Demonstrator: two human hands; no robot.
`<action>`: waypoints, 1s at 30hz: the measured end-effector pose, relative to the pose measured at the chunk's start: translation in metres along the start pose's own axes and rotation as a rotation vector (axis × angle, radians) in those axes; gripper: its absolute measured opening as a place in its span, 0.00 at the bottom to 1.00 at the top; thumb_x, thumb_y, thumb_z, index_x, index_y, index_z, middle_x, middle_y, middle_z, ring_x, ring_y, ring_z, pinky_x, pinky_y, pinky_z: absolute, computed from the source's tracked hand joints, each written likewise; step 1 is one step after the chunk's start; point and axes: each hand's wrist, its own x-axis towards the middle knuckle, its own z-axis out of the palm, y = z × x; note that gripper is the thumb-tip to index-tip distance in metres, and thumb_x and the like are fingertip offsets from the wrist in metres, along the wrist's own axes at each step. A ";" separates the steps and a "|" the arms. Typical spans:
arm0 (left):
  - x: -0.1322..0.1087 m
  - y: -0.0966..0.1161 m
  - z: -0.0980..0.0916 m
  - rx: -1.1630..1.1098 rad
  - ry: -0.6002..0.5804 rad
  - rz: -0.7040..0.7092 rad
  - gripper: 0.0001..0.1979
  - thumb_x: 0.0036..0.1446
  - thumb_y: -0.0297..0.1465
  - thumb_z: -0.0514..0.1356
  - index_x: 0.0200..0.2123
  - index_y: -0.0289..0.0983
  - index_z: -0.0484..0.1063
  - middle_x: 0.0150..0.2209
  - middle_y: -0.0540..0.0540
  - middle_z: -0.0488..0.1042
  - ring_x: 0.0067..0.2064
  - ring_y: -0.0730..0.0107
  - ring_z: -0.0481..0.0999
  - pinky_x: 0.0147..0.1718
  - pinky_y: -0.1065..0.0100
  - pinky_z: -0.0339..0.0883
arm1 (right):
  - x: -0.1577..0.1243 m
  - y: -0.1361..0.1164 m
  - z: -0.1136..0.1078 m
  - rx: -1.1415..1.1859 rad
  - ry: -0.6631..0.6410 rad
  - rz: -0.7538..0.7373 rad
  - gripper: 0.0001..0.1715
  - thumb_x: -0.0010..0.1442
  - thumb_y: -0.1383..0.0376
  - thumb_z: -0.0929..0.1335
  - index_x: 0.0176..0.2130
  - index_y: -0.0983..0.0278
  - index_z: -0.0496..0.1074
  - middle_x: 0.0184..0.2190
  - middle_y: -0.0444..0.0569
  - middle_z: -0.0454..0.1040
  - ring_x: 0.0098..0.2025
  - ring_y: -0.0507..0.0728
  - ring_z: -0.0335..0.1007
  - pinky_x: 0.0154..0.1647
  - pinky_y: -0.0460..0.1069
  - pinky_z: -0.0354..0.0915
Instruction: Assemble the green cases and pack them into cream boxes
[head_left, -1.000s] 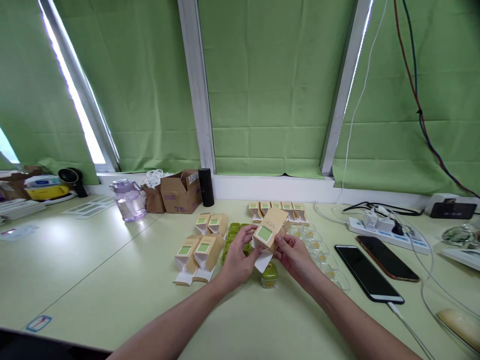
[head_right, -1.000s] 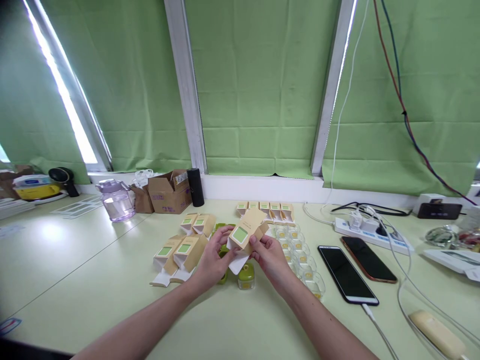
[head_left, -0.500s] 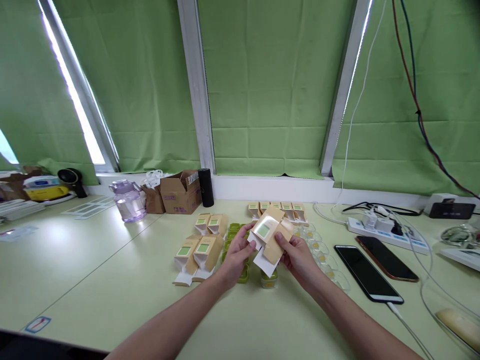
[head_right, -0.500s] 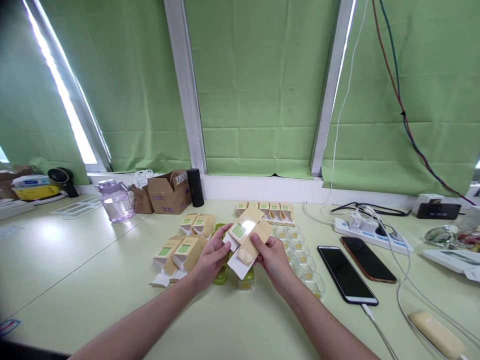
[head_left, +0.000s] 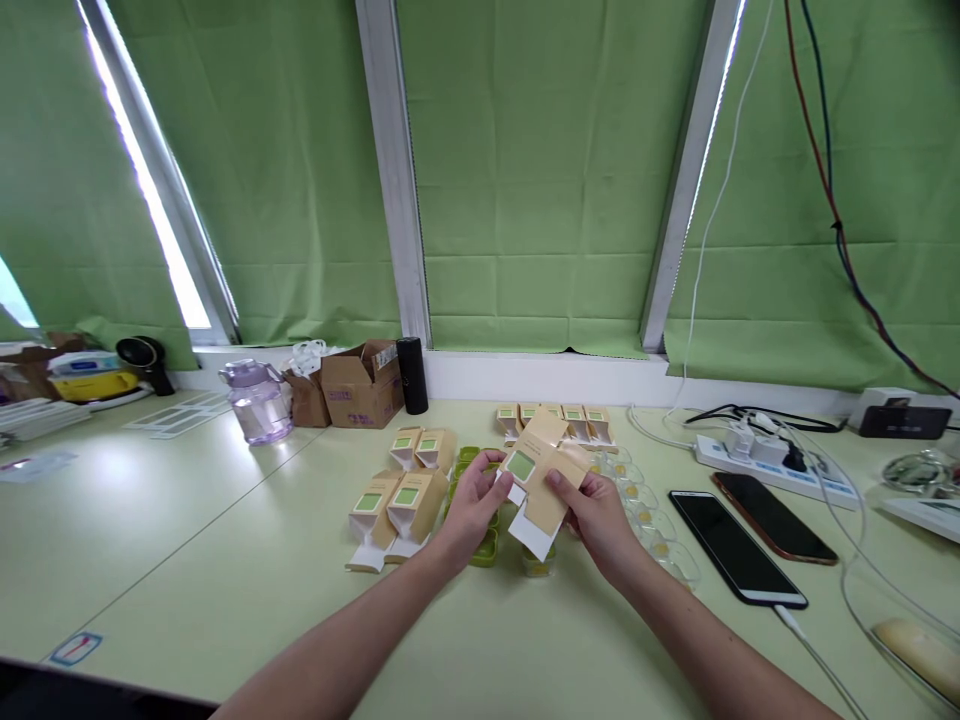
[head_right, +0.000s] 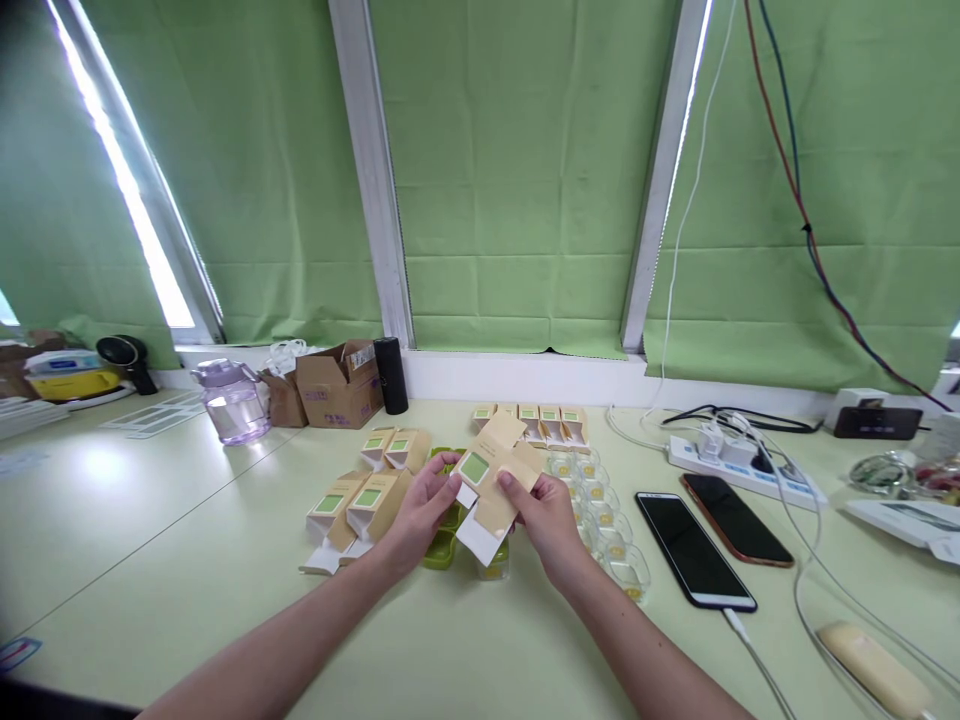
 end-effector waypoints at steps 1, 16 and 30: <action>0.001 0.000 0.000 0.038 0.018 0.002 0.26 0.55 0.48 0.74 0.45 0.39 0.69 0.37 0.46 0.81 0.34 0.67 0.79 0.35 0.68 0.72 | 0.000 0.000 0.001 -0.004 -0.011 -0.008 0.35 0.40 0.38 0.82 0.31 0.65 0.81 0.27 0.53 0.82 0.24 0.57 0.74 0.22 0.48 0.65; 0.005 0.009 -0.018 0.706 0.244 0.742 0.04 0.63 0.33 0.67 0.37 0.44 0.83 0.39 0.44 0.84 0.46 0.54 0.78 0.49 0.53 0.71 | 0.000 0.001 -0.005 -0.061 0.041 -0.216 0.24 0.48 0.48 0.80 0.38 0.62 0.80 0.35 0.53 0.82 0.29 0.56 0.69 0.26 0.49 0.64; -0.002 0.012 -0.037 0.961 0.128 0.796 0.07 0.62 0.42 0.67 0.43 0.55 0.85 0.46 0.47 0.86 0.47 0.46 0.74 0.59 0.40 0.54 | 0.003 0.020 -0.012 -0.155 0.008 -0.204 0.25 0.48 0.54 0.80 0.45 0.61 0.81 0.29 0.47 0.81 0.28 0.57 0.71 0.27 0.49 0.65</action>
